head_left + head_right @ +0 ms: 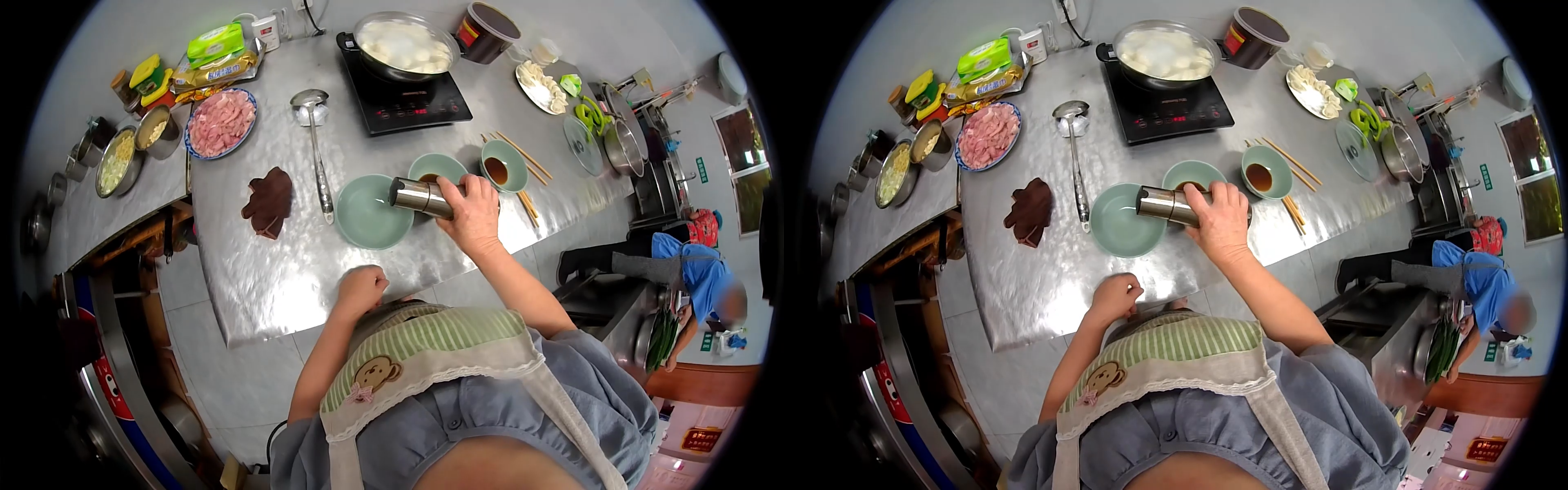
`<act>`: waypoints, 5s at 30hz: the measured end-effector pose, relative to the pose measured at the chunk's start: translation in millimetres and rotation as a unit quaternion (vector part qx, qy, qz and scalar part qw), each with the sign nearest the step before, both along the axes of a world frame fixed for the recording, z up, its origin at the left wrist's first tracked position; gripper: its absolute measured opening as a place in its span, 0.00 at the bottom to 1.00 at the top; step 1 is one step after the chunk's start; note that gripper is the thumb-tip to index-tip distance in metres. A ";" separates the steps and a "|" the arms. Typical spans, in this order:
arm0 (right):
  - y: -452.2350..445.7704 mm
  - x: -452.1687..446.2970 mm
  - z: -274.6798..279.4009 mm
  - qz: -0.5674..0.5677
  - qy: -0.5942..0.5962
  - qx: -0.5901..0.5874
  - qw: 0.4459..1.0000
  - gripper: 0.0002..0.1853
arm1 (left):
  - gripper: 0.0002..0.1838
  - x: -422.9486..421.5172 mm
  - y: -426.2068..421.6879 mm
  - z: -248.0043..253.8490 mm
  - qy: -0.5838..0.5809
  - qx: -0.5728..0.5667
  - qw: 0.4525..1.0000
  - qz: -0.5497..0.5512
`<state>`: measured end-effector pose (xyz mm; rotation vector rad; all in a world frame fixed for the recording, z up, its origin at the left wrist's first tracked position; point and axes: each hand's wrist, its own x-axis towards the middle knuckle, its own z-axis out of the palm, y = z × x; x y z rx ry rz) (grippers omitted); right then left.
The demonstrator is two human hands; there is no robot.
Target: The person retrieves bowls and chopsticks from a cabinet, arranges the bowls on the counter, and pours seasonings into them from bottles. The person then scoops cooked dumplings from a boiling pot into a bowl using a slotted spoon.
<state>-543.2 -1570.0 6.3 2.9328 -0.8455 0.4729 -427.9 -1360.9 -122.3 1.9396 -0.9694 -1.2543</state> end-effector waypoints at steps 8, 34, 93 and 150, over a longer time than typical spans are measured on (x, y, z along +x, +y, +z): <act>2.0 4.6 2.7 0.012 0.016 -0.016 1.000 0.41 | 0.09 1.2 -1.1 -11.9 -0.018 -0.033 0.999 -0.011; 8.4 16.6 1.5 0.033 0.052 -0.033 0.998 0.41 | 0.09 7.5 -2.7 -9.0 -0.007 -0.033 0.999 -0.021; 29.0 28.8 22.6 -0.020 0.020 -0.030 0.999 0.38 | 0.09 10.9 0.5 -2.7 0.021 -0.033 0.999 -0.022; 156.0 -4.6 -27.9 0.218 -0.054 0.613 0.757 0.41 | 0.04 -102.8 157.7 331.9 0.034 -0.761 0.637 0.117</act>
